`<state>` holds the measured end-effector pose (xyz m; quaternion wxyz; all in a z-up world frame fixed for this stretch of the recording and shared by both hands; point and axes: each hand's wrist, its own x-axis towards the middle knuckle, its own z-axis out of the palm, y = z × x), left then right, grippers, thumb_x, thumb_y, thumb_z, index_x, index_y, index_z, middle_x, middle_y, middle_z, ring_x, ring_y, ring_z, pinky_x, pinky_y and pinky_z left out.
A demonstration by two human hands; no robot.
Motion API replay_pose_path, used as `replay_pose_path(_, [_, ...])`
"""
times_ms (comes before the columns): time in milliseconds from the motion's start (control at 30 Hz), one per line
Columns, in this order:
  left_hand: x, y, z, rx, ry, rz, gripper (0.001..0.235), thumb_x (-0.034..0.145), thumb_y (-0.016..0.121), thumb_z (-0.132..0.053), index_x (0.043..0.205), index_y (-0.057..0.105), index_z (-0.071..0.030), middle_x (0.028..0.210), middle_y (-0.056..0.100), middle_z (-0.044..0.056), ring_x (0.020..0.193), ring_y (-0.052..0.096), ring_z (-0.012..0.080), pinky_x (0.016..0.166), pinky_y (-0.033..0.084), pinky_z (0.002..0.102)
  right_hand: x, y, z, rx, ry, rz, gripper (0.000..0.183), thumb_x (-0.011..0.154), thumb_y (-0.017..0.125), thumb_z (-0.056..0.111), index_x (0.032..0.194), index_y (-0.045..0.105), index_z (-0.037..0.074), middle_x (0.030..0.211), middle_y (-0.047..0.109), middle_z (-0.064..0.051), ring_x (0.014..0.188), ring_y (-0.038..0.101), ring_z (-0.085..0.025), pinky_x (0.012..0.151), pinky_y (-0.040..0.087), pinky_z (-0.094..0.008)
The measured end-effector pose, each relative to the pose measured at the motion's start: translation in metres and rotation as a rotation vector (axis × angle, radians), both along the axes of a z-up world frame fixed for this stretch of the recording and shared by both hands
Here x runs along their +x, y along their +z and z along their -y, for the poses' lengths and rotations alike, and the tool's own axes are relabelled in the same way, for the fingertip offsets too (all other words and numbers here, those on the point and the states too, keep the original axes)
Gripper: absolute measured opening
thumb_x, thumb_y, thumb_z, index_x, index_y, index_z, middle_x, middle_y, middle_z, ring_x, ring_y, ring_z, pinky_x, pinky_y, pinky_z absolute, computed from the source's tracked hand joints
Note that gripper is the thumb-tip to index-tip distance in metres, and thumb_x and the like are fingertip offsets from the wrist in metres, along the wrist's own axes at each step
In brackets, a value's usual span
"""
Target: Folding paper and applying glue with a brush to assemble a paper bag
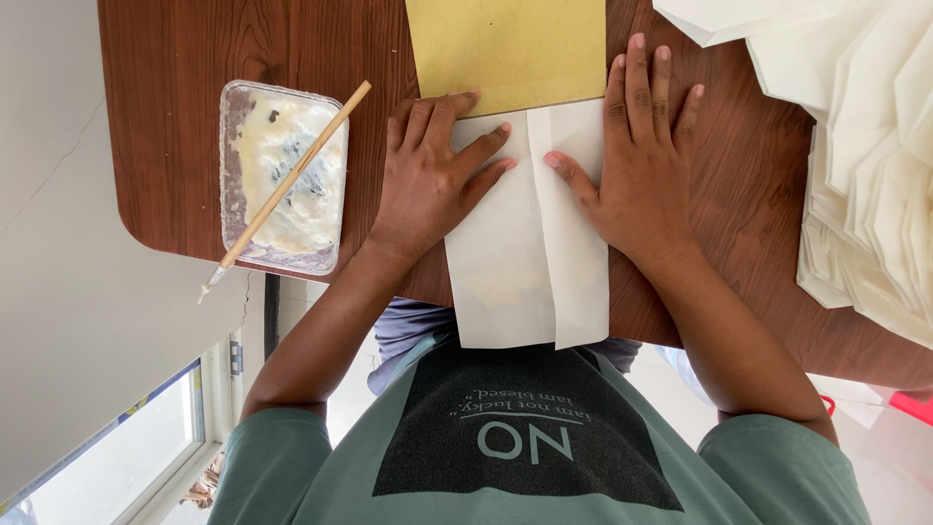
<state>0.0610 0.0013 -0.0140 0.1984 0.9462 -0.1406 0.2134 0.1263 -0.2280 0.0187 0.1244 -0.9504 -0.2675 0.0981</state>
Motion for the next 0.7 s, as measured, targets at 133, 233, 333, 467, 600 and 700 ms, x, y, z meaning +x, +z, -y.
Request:
replay_pose_path(133, [0.0,0.002,0.0,0.003,0.003,-0.008,0.022,0.106,0.07,-0.037,0.112,0.075,-0.017,0.127,0.059,0.016,0.11,0.059,0.0346,0.094,0.045,0.052,0.0,0.001,0.0,-0.012,0.005,-0.003,0.1,0.108,0.039,0.07,0.166,0.019,-0.01,0.172,0.006,-0.017,0.16,0.004,-0.037,0.128,0.004,-0.064])
replay_pose_path(233, [0.0,0.003,0.001,0.09,0.003,-0.042,0.029,0.11,0.06,-0.043,0.128,0.069,-0.022,0.129,0.056,0.016,0.111,0.057,0.0343,0.092,0.046,0.053,0.001,0.0,0.002,0.0,0.01,-0.014,0.101,0.107,0.04,0.07,0.166,0.019,-0.01,0.172,0.005,-0.017,0.16,0.003,-0.038,0.128,0.002,-0.065])
replay_pose_path(333, [-0.001,0.003,0.0,0.342,0.021,-0.13,0.044,0.114,0.051,-0.04,0.157,0.043,-0.04,0.136,0.052,0.014,0.122,0.054,0.0322,0.099,0.046,0.053,0.001,0.001,0.004,0.009,0.023,-0.016,0.104,0.106,0.042,0.071,0.166,0.019,-0.01,0.172,0.004,-0.016,0.16,0.003,-0.038,0.128,0.004,-0.065])
replay_pose_path(467, [-0.003,0.005,-0.001,0.418,0.006,-0.181,0.051,0.112,0.054,-0.038,0.16,0.038,-0.041,0.145,0.047,0.019,0.128,0.05,0.0355,0.098,0.046,0.056,-0.007,0.003,0.011,0.067,0.025,0.007,0.098,0.107,0.039,0.072,0.168,0.016,-0.001,0.174,0.005,-0.014,0.162,0.005,-0.039,0.129,0.004,-0.069])
replay_pose_path(600, [-0.003,0.001,-0.004,0.308,-0.047,-0.218,0.046,0.115,0.049,-0.035,0.16,0.043,-0.036,0.147,0.044,0.023,0.132,0.045,0.0403,0.097,0.044,0.06,-0.028,0.025,0.026,0.313,0.171,0.113,0.078,0.108,0.048,0.065,0.163,0.035,0.01,0.168,0.032,-0.019,0.157,0.034,-0.043,0.125,0.019,-0.074])
replay_pose_path(700, [0.001,0.001,-0.005,0.317,-0.091,-0.214,0.051,0.114,0.067,-0.031,0.161,0.046,-0.03,0.15,0.041,0.026,0.134,0.041,0.046,0.099,0.043,0.067,-0.057,0.043,0.037,0.429,0.369,0.18,0.066,0.099,0.062,0.061,0.126,0.07,0.001,0.139,0.059,-0.022,0.123,0.06,-0.041,0.118,0.03,-0.064])
